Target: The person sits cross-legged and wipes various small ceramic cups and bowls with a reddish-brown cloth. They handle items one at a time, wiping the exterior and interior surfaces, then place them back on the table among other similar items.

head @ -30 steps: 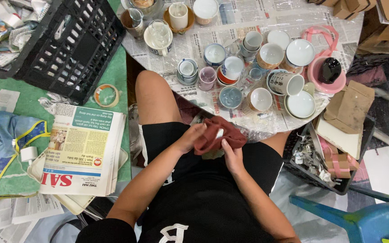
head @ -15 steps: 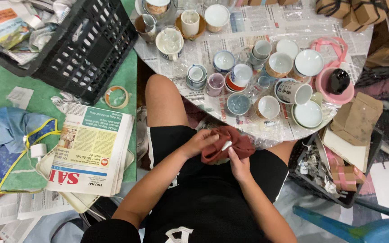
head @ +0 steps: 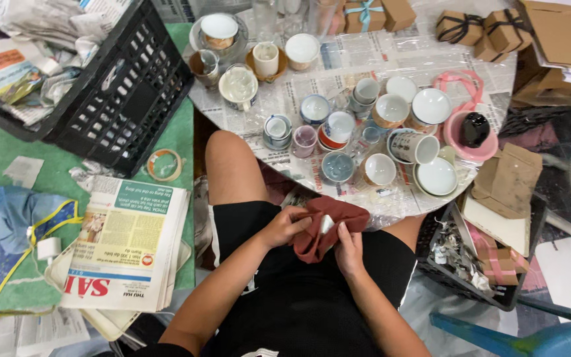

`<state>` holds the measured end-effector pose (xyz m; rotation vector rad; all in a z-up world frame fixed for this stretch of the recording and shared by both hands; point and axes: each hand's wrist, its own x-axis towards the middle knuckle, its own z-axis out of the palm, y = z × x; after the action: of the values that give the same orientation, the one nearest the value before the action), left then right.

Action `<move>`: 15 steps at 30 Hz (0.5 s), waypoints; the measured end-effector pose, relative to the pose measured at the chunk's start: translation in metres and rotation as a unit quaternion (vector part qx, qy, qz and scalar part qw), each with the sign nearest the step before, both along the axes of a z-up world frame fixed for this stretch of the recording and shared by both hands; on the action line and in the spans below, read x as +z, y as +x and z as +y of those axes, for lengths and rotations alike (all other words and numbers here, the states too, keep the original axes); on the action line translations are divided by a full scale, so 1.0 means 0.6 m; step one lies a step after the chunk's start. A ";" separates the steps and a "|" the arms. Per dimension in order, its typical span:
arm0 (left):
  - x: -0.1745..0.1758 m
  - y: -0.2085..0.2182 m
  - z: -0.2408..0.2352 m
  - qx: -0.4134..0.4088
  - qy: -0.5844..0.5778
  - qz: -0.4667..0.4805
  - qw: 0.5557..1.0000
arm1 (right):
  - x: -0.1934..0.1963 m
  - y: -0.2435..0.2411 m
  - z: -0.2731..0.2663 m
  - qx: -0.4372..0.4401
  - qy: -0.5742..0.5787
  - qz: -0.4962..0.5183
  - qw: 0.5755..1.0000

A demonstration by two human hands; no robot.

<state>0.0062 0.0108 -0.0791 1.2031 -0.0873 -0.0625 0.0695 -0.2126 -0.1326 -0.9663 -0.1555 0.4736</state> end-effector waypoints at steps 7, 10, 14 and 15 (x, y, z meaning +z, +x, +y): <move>0.007 0.004 0.001 0.040 -0.017 0.012 0.999 | -0.043 -0.002 -0.014 0.030 -0.094 -0.166 0.981; 0.017 0.009 -0.001 0.026 -0.042 0.066 0.997 | 0.009 -0.006 -0.004 0.032 -0.128 -0.178 0.975; 0.011 0.006 -0.007 -0.045 -0.003 0.142 0.989 | 0.091 -0.009 0.012 0.058 -0.058 -0.108 0.991; 0.004 0.003 -0.010 -0.070 0.027 0.146 0.986 | 0.104 -0.009 0.015 0.054 -0.065 -0.090 0.992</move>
<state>0.0083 0.0045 -0.0767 1.2284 0.0874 -0.3657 0.0641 -0.2036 -0.0700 -1.1327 -0.3434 0.4997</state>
